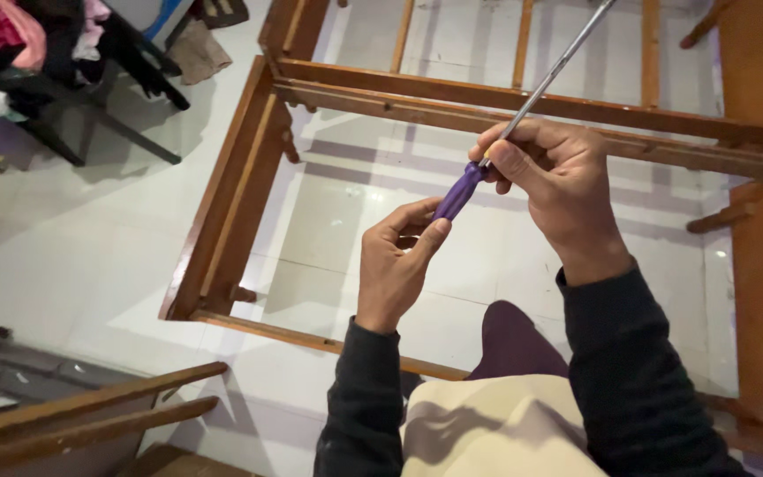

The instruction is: The person uses a screwdriver to remove wooden slats from a wooden bed frame. They unscrew fasteners, lift each slat off the frame, and place the removed pieces against a nearby wall.

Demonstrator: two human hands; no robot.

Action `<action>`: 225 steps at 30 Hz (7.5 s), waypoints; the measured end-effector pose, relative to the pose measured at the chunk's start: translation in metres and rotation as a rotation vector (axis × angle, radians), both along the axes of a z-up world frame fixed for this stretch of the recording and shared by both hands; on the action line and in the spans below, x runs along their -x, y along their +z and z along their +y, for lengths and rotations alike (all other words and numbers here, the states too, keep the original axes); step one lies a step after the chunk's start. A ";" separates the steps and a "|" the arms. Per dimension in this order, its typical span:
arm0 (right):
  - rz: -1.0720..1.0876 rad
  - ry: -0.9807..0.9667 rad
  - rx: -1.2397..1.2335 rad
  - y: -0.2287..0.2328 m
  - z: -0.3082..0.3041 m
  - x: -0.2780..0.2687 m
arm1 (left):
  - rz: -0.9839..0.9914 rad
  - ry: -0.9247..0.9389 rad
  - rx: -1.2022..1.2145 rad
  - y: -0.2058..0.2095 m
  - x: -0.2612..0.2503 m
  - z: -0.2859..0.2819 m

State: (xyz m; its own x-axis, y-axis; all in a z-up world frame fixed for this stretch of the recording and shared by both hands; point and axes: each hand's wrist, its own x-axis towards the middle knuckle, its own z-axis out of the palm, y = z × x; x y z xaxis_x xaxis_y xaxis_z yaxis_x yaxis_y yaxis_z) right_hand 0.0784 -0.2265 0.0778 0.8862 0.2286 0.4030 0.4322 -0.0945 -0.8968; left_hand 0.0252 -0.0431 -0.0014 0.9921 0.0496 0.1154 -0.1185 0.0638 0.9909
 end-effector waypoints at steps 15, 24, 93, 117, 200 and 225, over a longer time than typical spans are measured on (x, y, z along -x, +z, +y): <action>0.118 -0.131 -0.163 -0.011 -0.147 -0.075 | 0.002 0.025 -0.014 0.019 -0.096 -0.169; 0.178 -0.118 -0.290 -0.031 -0.244 -0.113 | 0.073 0.119 -0.182 0.027 -0.126 -0.275; 0.231 -0.543 -0.053 0.002 -0.382 -0.308 | 0.008 -0.272 0.317 0.047 -0.376 -0.460; 0.261 -0.526 -0.077 -0.027 -0.649 -0.364 | 0.195 -0.284 0.227 0.033 -0.415 -0.694; 1.119 -0.671 -0.408 -0.428 -0.793 -0.538 | 0.921 -0.371 -0.843 -0.541 -0.739 -0.856; 1.266 -0.493 -0.402 -0.251 -0.782 -0.552 | 1.050 -0.293 0.322 -0.232 -0.783 -0.880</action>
State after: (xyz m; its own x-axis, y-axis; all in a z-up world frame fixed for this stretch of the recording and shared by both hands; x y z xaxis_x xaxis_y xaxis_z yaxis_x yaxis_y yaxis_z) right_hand 0.6299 -1.0090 -0.1736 0.6458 -0.1442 -0.7498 -0.6740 0.3537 -0.6485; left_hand 0.8080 -0.9232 -0.2337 0.5688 -0.3231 -0.7564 0.8225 0.2219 0.5237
